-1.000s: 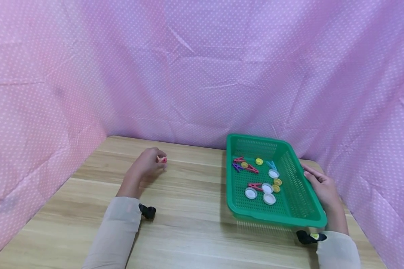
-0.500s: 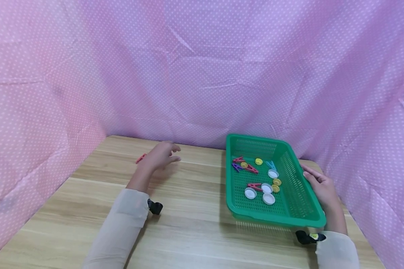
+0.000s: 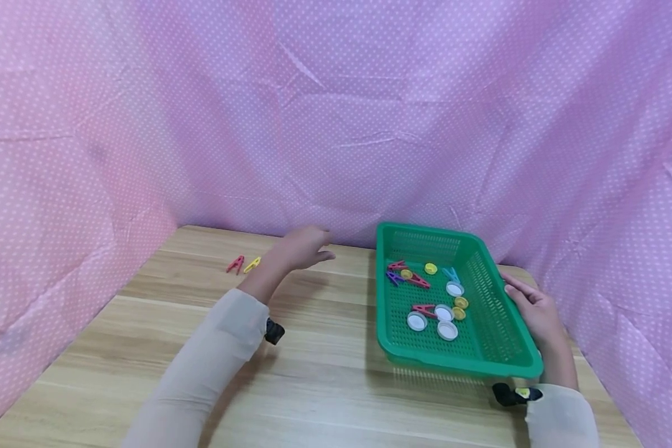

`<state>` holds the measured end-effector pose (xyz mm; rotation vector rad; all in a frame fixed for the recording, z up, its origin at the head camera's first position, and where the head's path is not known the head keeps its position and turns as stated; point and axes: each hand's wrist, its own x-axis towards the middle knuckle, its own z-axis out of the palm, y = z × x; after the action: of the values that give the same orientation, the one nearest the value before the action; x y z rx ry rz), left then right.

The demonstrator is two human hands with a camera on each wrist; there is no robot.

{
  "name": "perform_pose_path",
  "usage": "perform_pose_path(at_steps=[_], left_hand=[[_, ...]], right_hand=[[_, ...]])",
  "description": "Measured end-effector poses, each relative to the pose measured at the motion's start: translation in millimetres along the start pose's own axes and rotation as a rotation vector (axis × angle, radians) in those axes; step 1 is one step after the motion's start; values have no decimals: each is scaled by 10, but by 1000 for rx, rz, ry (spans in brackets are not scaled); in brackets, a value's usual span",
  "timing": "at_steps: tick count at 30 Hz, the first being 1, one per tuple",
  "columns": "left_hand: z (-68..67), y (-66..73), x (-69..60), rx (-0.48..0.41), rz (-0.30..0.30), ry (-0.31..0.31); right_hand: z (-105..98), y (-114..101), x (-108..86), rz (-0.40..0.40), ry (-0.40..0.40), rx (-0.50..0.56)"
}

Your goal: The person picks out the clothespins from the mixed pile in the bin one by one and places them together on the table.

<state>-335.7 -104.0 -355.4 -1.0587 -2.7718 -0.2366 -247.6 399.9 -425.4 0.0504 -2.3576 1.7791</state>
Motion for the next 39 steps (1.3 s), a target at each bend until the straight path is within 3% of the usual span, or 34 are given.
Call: perform_pose_path(at_steps=[11, 20, 24, 29, 34, 39], left_hand=[[-102, 423, 353, 68, 154, -15], [-23, 843, 561, 136, 330, -31], [36, 1039, 649, 185, 379, -75], [159, 1251, 746, 257, 454, -150], [273, 1398, 830, 219, 460, -231], [411, 1485, 949, 130, 450, -301]], right_hand=[[11, -24, 13, 15, 3, -74], [7, -13, 12, -1, -6, -26], [-2, -10, 4, -3, -4, -10], [-9, -3, 9, 2, 8, -87], [-1, -7, 20, -3, 15, -139], [-3, -6, 3, -14, -3, -61]])
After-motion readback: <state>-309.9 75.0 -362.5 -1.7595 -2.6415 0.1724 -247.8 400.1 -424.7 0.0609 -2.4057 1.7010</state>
